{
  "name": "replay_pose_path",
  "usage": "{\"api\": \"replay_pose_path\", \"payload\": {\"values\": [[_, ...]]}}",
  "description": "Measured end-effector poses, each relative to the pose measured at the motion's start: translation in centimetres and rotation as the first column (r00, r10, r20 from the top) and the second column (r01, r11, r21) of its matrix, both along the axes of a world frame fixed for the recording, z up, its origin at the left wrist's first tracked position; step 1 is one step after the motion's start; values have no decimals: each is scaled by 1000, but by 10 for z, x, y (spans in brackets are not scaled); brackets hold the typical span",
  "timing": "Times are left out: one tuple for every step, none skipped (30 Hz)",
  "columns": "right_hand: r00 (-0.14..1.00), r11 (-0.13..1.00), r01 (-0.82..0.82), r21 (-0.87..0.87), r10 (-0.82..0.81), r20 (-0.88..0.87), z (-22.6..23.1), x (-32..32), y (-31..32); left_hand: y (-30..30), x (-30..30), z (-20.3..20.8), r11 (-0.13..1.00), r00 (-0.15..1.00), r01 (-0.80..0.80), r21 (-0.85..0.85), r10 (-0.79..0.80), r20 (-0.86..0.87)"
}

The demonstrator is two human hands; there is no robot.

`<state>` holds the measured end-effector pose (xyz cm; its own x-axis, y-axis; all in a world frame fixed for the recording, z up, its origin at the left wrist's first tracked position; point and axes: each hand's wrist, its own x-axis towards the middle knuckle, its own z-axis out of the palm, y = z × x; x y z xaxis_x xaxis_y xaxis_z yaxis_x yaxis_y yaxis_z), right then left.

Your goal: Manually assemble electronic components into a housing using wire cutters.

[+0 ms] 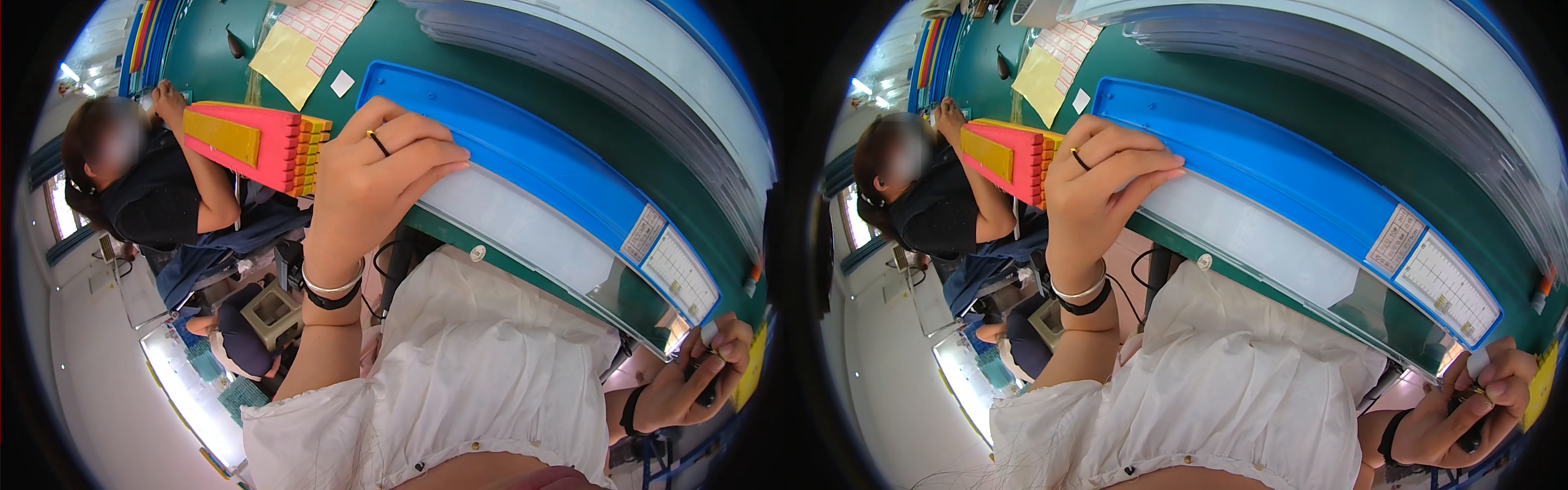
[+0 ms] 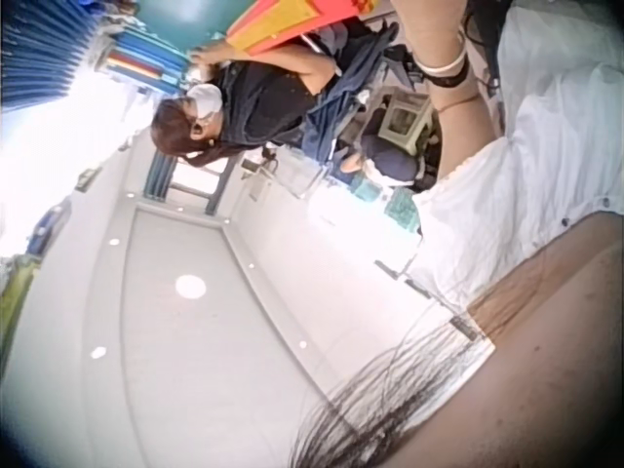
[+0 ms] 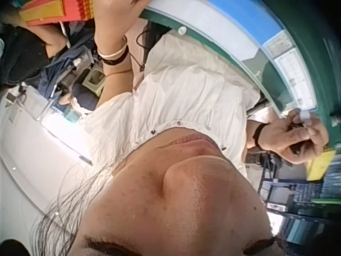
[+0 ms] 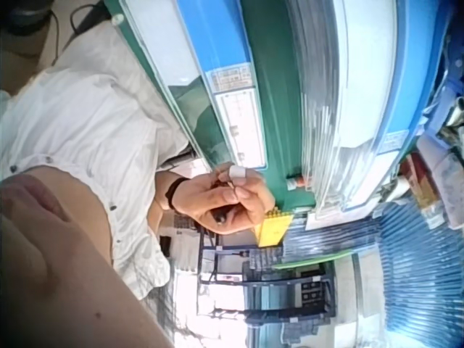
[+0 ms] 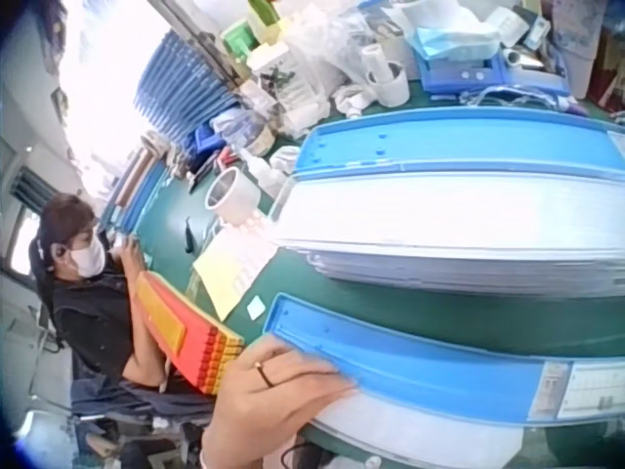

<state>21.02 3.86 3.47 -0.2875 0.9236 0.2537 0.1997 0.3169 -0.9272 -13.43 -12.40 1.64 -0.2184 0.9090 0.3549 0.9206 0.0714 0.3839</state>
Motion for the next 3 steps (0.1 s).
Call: {"api": "replay_pose_path", "payload": {"values": [[1000, 1000, 2, -2, -2, 1, 0, 2, 0, -1, -1, 0, 1000, 1000, 2, -2, -2, 1], [1000, 1000, -10, -15, 10, 1, 0, 3, 0, -2, -2, -1, 1000, 1000, 10, 4, -10, 14], [1000, 999, -20, -27, 20, 2, 0, 4, 0, -3, -3, -2, 1000, 999, 18, 10, -19, 27]]}}
